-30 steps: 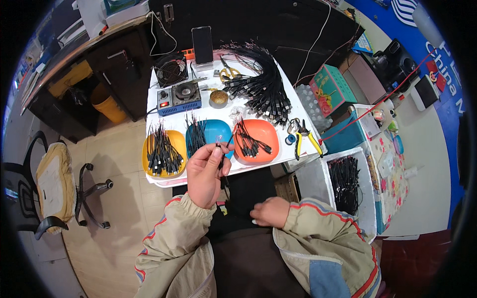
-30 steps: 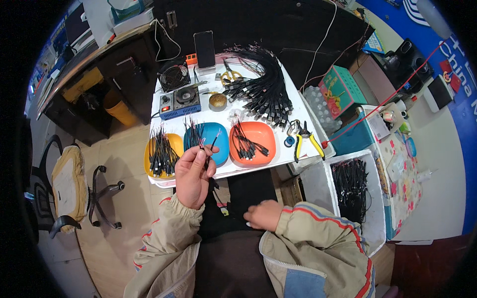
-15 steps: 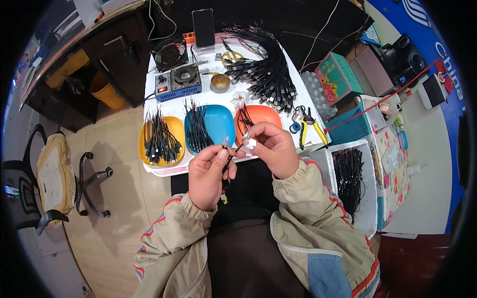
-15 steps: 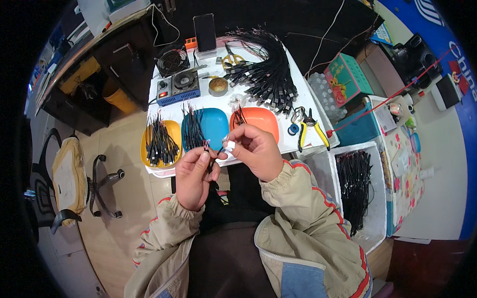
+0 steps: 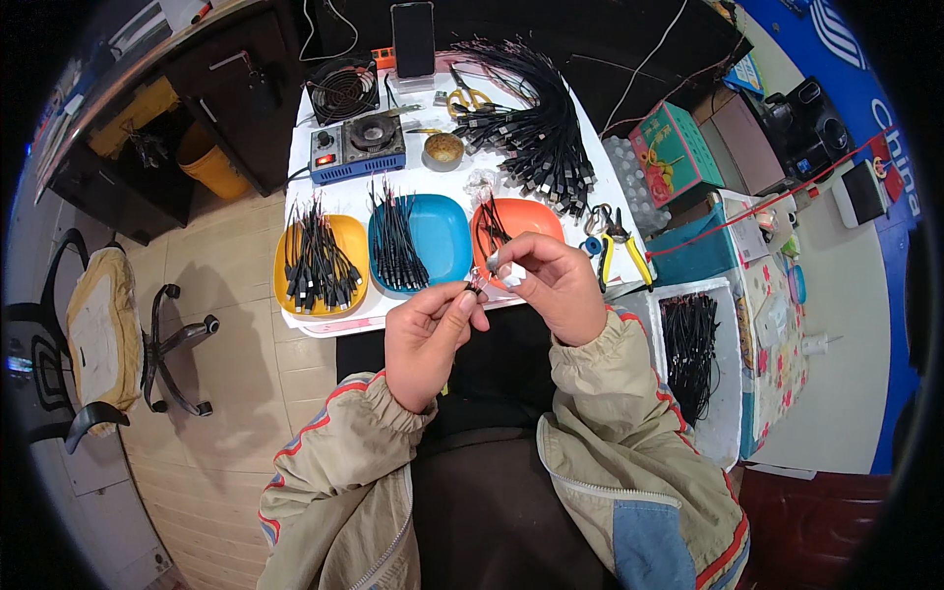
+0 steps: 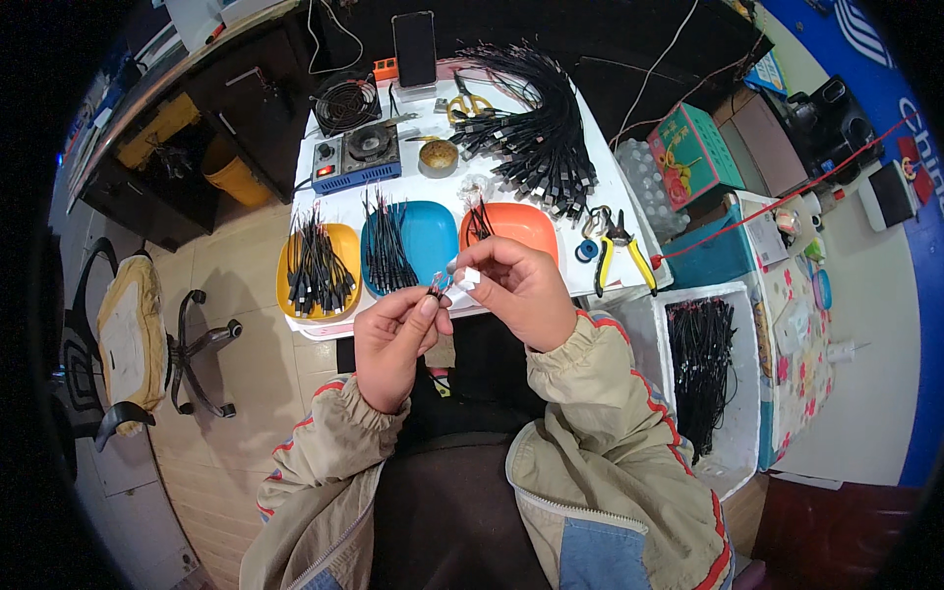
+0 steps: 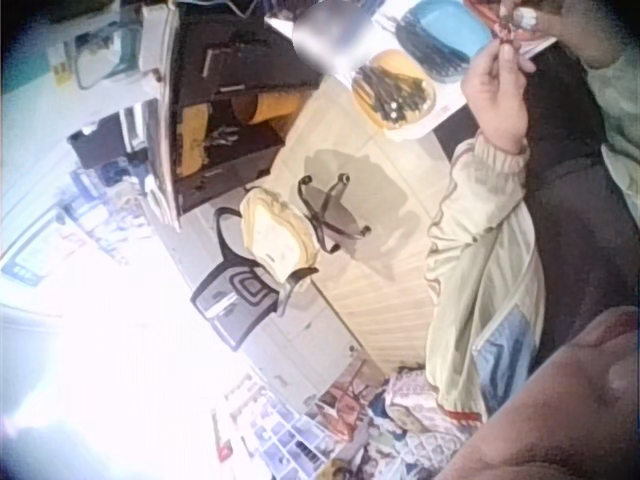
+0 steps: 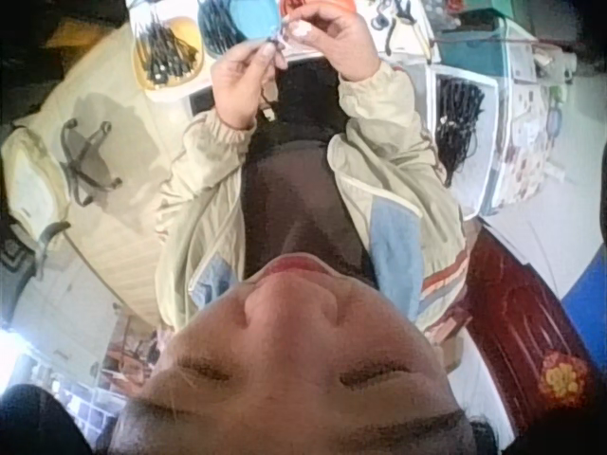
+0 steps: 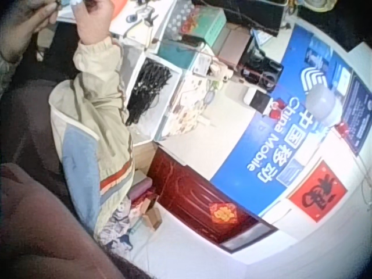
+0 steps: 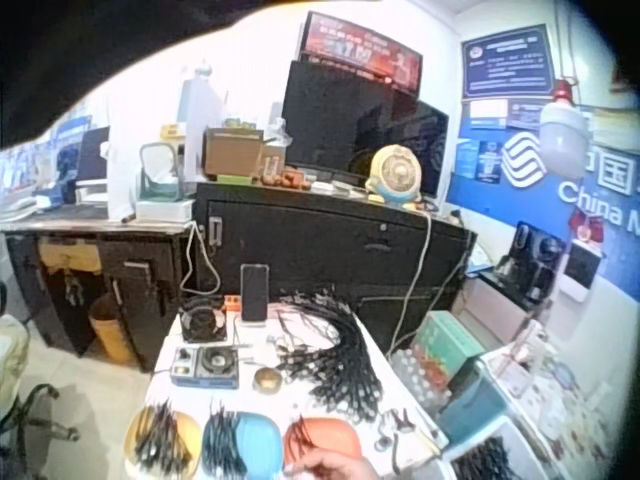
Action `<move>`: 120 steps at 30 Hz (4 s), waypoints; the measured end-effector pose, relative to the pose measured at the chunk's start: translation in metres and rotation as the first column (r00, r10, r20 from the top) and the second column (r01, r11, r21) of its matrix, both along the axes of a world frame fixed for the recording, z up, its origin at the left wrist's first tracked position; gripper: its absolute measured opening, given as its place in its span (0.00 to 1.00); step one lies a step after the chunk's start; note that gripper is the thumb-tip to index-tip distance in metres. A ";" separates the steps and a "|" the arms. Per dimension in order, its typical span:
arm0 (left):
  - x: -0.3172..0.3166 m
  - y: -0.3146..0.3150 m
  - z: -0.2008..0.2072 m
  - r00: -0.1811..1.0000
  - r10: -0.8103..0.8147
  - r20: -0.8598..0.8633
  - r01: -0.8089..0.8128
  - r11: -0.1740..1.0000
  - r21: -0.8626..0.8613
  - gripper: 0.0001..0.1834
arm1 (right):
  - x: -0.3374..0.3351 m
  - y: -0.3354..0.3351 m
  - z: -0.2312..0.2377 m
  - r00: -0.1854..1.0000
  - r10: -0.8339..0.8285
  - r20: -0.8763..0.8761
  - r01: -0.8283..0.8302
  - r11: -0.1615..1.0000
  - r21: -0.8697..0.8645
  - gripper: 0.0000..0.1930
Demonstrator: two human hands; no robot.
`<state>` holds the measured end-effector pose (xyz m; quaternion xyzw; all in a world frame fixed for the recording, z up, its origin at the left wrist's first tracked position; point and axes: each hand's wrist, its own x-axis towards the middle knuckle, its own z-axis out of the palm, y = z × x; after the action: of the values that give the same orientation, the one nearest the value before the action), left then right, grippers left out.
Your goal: The person repeatedly picks black cables from colored trays, inserts a small white connector into the cable end, and places the assembled cable into a white bin. The process is repeated multiple times with consistent hand movements.
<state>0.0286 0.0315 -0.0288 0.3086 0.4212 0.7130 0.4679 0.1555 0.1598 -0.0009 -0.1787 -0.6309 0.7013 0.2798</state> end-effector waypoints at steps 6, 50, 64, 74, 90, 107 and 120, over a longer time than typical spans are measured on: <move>0.007 -0.001 0.001 0.991 0.079 -0.106 -0.087 0.993 -0.073 0.10 | 0.005 -0.011 0.012 0.982 -0.165 0.089 0.078 0.791 0.607 0.11; -0.006 -0.003 -0.006 0.914 -0.296 0.278 0.331 0.940 -0.086 0.10 | 0.002 -0.014 -0.040 0.946 0.268 -0.180 -0.313 0.624 -0.716 0.12; -0.006 -0.011 0.002 0.915 -0.345 0.208 0.369 0.925 -0.087 0.11 | 0.008 -0.011 -0.031 0.962 0.259 -0.083 -0.256 0.763 -0.594 0.25; -0.004 -0.021 -0.005 0.962 -0.242 0.127 0.258 0.957 -0.131 0.10 | 0.003 -0.042 -0.027 0.998 -0.037 0.051 0.047 0.979 -0.201 0.16; -0.010 -0.020 -0.004 0.926 -0.334 0.175 0.363 0.915 -0.178 0.10 | 0.008 -0.039 -0.024 0.982 0.067 0.178 -0.041 0.988 -0.148 0.11; -0.019 -0.027 0.002 0.791 -0.505 0.344 0.565 0.820 -0.095 0.09 | 0.035 -0.022 0.013 0.978 0.081 0.191 -0.198 0.638 0.744 0.13; 0.002 -0.023 -0.004 0.243 0.292 -0.925 -0.005 0.954 0.300 0.14 | 0.035 -0.030 -0.017 0.955 0.187 0.230 -0.131 0.963 -0.236 0.07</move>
<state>0.0305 0.0087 -0.0326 0.6889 0.5581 0.4625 0.0042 0.1902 0.1295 -0.0178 -0.2436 -0.5926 0.7585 0.1190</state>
